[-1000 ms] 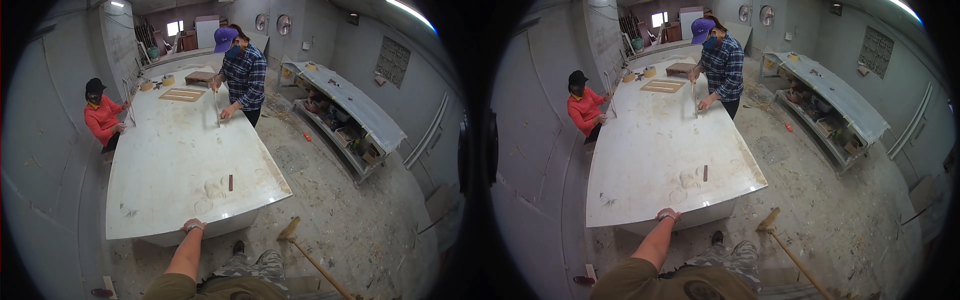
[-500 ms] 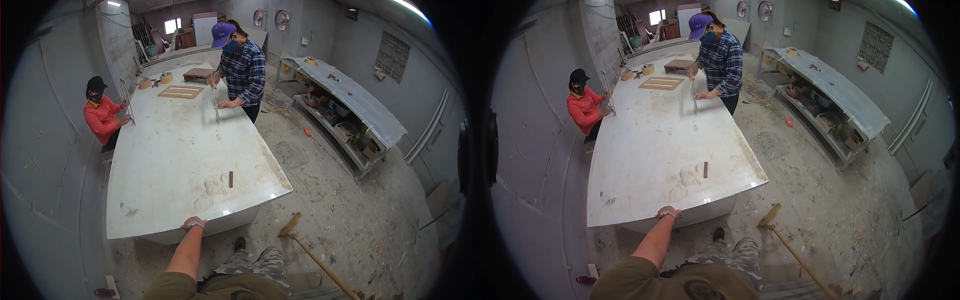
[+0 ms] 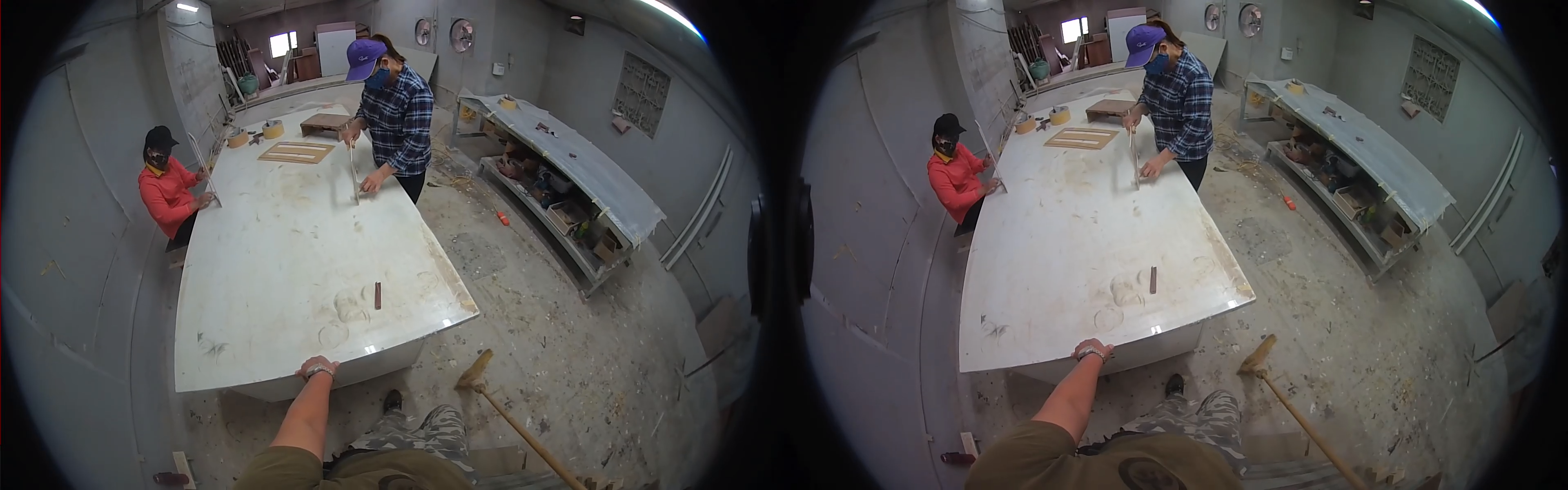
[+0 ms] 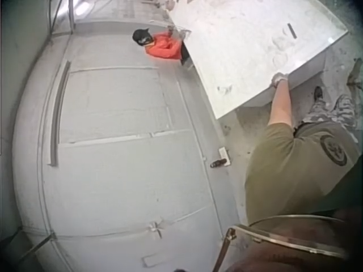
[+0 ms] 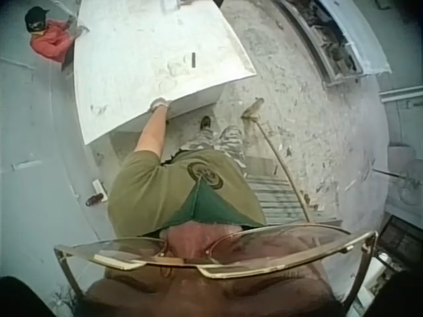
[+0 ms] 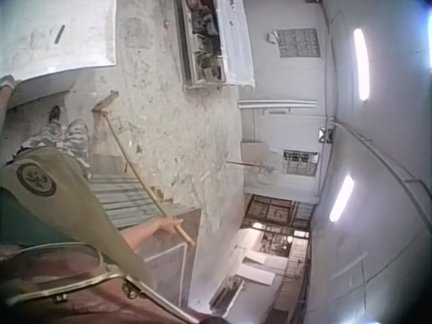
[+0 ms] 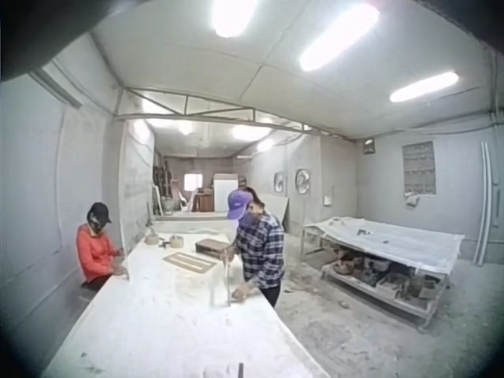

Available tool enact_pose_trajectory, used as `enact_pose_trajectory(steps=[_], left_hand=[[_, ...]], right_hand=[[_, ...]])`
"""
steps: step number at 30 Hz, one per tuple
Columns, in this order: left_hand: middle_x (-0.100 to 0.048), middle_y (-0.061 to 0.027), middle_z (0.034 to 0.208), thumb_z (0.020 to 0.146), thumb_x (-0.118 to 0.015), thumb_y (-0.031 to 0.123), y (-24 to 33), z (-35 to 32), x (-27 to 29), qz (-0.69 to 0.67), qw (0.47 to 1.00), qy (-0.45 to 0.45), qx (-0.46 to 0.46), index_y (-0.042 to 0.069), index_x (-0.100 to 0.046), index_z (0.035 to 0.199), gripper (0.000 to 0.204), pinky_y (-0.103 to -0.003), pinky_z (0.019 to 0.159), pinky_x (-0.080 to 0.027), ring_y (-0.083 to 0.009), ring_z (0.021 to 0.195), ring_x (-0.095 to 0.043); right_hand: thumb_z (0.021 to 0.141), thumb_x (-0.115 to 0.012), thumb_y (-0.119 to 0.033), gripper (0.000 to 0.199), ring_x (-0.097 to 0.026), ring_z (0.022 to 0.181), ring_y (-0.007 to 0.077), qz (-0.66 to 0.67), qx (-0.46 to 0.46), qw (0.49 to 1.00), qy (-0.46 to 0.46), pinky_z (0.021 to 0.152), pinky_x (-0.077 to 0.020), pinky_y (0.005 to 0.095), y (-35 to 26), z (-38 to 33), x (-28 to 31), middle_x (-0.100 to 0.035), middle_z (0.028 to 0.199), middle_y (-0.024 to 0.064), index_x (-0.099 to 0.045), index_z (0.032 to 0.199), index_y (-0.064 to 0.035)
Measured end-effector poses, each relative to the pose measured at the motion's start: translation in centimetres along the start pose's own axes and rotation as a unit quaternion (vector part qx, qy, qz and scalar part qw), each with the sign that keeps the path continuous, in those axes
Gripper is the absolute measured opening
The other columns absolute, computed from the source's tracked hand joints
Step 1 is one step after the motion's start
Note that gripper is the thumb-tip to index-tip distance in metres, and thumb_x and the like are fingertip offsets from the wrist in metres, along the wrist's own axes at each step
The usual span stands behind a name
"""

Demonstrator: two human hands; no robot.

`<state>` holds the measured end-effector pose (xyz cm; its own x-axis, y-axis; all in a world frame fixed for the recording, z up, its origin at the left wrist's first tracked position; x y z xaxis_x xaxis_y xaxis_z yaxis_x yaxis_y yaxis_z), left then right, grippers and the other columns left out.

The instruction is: Organizing and stacking wooden panels on a production floor.

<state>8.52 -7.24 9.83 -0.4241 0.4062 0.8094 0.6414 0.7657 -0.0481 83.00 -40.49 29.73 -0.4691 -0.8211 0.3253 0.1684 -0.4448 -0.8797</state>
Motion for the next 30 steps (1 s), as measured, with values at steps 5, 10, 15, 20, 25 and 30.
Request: enact_pose_trajectory(steps=[5,10,15,20,25,30], left_hand=[[-0.062,-0.0102,0.142,0.091,-0.06,0.066,0.0,-0.1,0.3,-0.001,1.0,0.008,0.005,0.014,-0.065,0.136,0.069,-0.064,0.113,-0.037,-0.0326,0.131,-0.058],[-0.062,-0.0109,0.141,0.091,-0.06,0.066,0.4,-0.5,0.3,-0.001,1.0,0.001,-0.001,0.013,-0.065,0.136,0.07,-0.063,0.113,-0.038,-0.033,0.131,-0.058],[-0.063,-0.0113,0.141,0.091,-0.06,0.066,-0.1,0.1,-0.1,-0.006,1.0,0.012,0.001,0.013,-0.065,0.136,0.07,-0.062,0.113,-0.038,-0.0332,0.131,-0.058],[-0.063,-0.0116,0.14,0.091,-0.06,0.065,0.0,0.4,-0.3,-0.014,1.0,0.007,0.0,0.013,-0.065,0.136,0.069,-0.062,0.114,-0.037,-0.0325,0.131,-0.058],[-0.062,-0.0105,0.141,0.091,-0.061,0.065,0.0,0.0,-0.2,-0.015,1.0,0.009,0.001,0.013,-0.065,0.136,0.069,-0.061,0.114,-0.036,-0.0323,0.132,-0.057],[-0.063,-0.0091,0.141,0.09,-0.061,0.066,-0.3,0.2,0.0,-0.023,1.0,0.006,0.006,0.015,-0.065,0.136,0.068,-0.061,0.114,-0.035,-0.0326,0.131,-0.057]], right_hand=[[0.094,-0.069,-0.041,0.046,-0.068,0.082,0.0365,0.017,-0.001,1.0,0.002,0.071,-0.0558,0.0496,-2.1,-2.1,0.4,-0.072,0.09,0.0228,-0.071,0.102,0.0042],[0.094,-0.07,-0.043,0.047,-0.069,0.081,0.036,0.004,0.004,1.0,-0.001,0.071,-0.0563,0.0499,-1.8,-1.4,0.7,-0.072,0.088,0.0215,-0.071,0.101,0.0033],[0.094,-0.07,-0.043,0.047,-0.068,0.079,0.0358,0.234,0.086,0.96,-0.129,0.071,-0.0565,0.0494,2.0,0.6,-0.4,-0.071,0.085,0.0218,-0.071,0.101,0.0037],[0.094,-0.07,-0.043,0.048,-0.067,0.076,0.0353,0.486,0.141,0.83,-0.234,0.071,-0.0566,0.0486,5.3,2.9,-0.2,-0.07,0.082,0.0216,-0.069,0.099,0.005],[0.094,-0.071,-0.04,0.046,-0.066,0.076,0.035,0.018,0.045,0.999,0.021,0.069,-0.0559,0.0471,4.1,2.5,-1.7,-0.07,0.082,0.0215,-0.069,0.1,0.0053],[0.094,-0.072,-0.038,0.044,-0.067,0.076,0.0342,0.014,0.037,0.999,0.016,0.068,-0.0557,0.0461,5.2,3.6,-1.8,-0.07,0.082,0.0207,-0.069,0.101,0.0049]])
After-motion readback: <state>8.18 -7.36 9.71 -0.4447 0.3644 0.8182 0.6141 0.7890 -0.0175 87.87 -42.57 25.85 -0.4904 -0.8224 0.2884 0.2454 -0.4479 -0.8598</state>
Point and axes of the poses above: each hand's wrist, its own z-axis towards the middle knuckle, its own x-axis out of the back of the hand, y = z × x, the point moved 1 cm from there along z, towards the middle knuckle
